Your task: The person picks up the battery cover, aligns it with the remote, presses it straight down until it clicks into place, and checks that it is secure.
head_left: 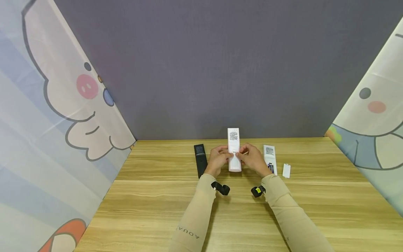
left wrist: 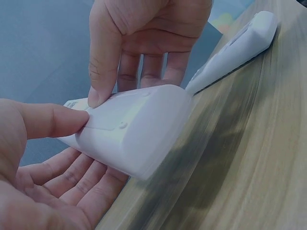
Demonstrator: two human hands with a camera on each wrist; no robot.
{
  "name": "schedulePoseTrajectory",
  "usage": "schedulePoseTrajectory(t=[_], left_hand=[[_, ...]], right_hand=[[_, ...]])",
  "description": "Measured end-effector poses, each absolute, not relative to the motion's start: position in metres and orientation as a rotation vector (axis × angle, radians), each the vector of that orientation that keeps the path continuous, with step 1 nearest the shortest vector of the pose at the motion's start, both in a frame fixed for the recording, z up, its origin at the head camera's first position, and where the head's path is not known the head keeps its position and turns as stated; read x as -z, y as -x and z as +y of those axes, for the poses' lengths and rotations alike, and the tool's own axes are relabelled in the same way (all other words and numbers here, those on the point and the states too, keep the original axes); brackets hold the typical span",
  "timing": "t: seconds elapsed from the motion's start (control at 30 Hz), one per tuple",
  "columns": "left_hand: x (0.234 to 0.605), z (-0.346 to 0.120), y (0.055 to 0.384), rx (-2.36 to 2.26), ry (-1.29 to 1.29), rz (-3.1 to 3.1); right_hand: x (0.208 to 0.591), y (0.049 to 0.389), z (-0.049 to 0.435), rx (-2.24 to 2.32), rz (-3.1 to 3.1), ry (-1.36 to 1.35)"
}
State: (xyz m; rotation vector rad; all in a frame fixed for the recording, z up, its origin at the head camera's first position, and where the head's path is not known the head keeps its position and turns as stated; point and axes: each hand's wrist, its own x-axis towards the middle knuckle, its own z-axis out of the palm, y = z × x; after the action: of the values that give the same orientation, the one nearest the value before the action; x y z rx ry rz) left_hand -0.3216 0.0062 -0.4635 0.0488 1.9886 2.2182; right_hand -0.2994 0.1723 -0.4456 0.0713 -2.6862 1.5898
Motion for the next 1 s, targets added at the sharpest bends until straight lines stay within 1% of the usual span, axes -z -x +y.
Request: schedulePoseTrajectory(t=[1.0], left_hand=[[0.4637, 0.009, 0.3178, -2.16, -0.025, 2.086]], right_hand=[[0.4466, 0.2998, 0.1706, -1.51, -2.74, -0.022]])
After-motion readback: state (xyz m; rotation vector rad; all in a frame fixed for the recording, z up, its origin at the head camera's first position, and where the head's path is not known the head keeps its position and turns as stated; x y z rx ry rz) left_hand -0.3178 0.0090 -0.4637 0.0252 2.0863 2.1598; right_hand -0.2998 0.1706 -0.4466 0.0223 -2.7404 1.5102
